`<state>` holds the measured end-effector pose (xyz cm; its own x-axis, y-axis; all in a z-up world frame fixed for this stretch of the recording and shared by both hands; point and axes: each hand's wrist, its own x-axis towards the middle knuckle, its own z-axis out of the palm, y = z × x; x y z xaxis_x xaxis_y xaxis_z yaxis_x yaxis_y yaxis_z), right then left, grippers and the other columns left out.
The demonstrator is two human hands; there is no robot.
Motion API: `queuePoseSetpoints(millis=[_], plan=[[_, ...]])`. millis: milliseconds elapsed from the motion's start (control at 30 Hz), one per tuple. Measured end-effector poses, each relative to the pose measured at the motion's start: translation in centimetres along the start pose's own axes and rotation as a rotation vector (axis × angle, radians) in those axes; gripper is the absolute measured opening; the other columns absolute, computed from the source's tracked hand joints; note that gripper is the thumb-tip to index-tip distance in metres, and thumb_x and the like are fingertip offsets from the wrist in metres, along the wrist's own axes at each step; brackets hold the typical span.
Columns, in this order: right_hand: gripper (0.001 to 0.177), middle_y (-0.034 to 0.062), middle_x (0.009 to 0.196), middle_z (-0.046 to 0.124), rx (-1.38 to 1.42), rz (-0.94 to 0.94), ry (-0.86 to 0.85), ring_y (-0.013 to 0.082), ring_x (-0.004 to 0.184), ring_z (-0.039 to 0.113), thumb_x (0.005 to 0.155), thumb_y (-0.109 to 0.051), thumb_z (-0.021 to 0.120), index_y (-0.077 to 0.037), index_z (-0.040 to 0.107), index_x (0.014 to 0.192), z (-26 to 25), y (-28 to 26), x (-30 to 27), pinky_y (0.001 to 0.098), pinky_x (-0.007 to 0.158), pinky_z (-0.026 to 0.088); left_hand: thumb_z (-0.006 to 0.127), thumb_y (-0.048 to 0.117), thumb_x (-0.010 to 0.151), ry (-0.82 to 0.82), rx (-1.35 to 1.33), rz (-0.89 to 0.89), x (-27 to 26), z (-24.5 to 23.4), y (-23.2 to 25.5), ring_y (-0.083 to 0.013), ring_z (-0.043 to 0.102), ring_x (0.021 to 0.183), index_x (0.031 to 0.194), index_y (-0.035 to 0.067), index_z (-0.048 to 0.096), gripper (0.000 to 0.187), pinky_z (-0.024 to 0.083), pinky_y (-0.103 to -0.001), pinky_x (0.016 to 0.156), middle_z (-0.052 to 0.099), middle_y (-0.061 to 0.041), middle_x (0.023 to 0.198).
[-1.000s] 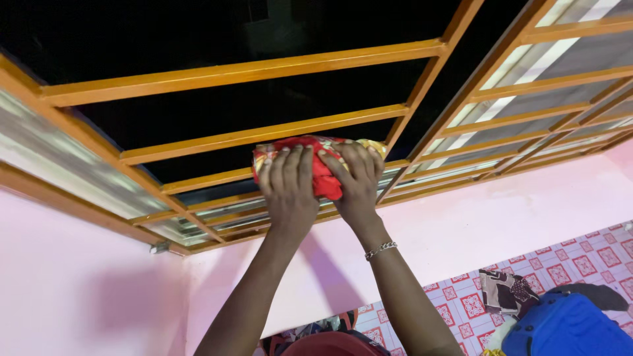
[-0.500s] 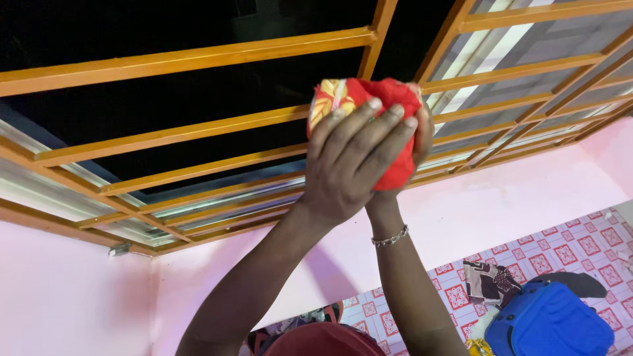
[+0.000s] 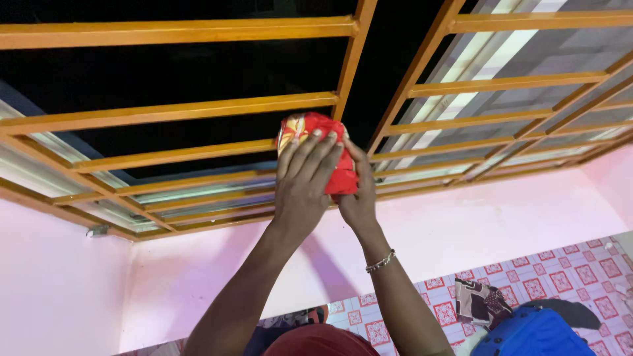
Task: The person wipes the metal bars of a window grille using a red cloth, cleaning several sections of the grille.
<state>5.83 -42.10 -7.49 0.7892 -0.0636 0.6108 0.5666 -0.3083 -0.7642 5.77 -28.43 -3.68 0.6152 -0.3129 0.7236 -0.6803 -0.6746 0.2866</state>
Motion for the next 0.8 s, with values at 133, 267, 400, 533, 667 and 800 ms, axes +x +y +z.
queuePoseSetpoints(millis=[133, 267, 400, 533, 667, 800], plan=[[0.055, 0.0156, 0.162, 0.042, -0.025, -0.236, 0.138, 0.0267, 0.152, 0.045, 0.112, -0.016, 0.062, -0.007, 0.037, 0.16, -0.5, -3.2, 4.5, 0.0376, 0.129, 0.038, 0.071, 0.002, 0.092, 0.178, -0.005, 0.113, 3.1, -2.7, 1.8, -0.0272, 0.043, 0.151, 0.148, 0.006, 0.055, 0.059, 0.03, -0.048, 0.128, 0.052, -0.009, 0.156], [0.055, 0.0169, 0.166, 0.044, 0.054, -0.169, 0.217, 0.0272, 0.147, 0.048, 0.112, -0.018, 0.06, -0.006, 0.037, 0.161, 2.4, -0.5, 5.9, 0.0395, 0.13, 0.04, 0.065, 0.004, 0.095, 0.154, 0.033, 0.149, 4.0, -1.6, -0.3, -0.0291, 0.042, 0.152, 0.151, 0.005, 0.052, 0.057, 0.029, -0.048, 0.128, 0.051, -0.01, 0.157], [0.054, 0.0192, 0.155, 0.051, -0.079, -0.013, 0.113, 0.0285, 0.145, 0.051, 0.108, -0.016, 0.055, -0.001, 0.039, 0.157, 3.2, 2.7, 0.4, 0.039, 0.121, 0.041, 0.059, 0.001, 0.096, 0.021, 0.198, 0.162, -0.4, 1.1, -1.7, -0.0225, 0.046, 0.15, 0.149, 0.008, 0.056, 0.054, 0.03, -0.043, 0.126, 0.055, -0.004, 0.156], [0.049, 0.0181, 0.152, 0.057, -0.044, 0.018, 0.088, 0.0276, 0.14, 0.058, 0.105, -0.012, 0.058, -0.002, 0.049, 0.151, 1.6, 2.3, -1.6, 0.0383, 0.12, 0.045, 0.058, -0.001, 0.089, -0.035, 0.142, 0.087, -2.3, 0.8, -1.1, -0.025, 0.049, 0.148, 0.145, 0.007, 0.058, 0.056, 0.031, -0.044, 0.125, 0.057, -0.006, 0.152], [0.056, 0.0189, 0.158, 0.047, -0.143, -0.202, 0.177, 0.032, 0.149, 0.046, 0.101, -0.012, 0.068, -0.002, 0.046, 0.152, 0.8, -3.2, 1.4, 0.0438, 0.126, 0.037, 0.06, 0.002, 0.094, 0.061, 0.044, 0.205, 1.7, -4.0, 0.5, -0.029, 0.049, 0.145, 0.143, 0.006, 0.058, 0.05, 0.032, -0.048, 0.123, 0.056, -0.008, 0.151], [0.05, 0.0147, 0.164, 0.04, -0.437, -0.325, 0.372, 0.029, 0.156, 0.035, 0.108, -0.018, 0.071, -0.011, 0.05, 0.153, 2.1, -7.1, 5.7, 0.0414, 0.128, 0.036, 0.061, 0.0, 0.095, 0.149, 0.08, 0.243, 4.9, -8.4, 0.4, -0.0294, 0.049, 0.145, 0.144, 0.006, 0.057, 0.05, 0.034, -0.049, 0.124, 0.056, -0.009, 0.152]])
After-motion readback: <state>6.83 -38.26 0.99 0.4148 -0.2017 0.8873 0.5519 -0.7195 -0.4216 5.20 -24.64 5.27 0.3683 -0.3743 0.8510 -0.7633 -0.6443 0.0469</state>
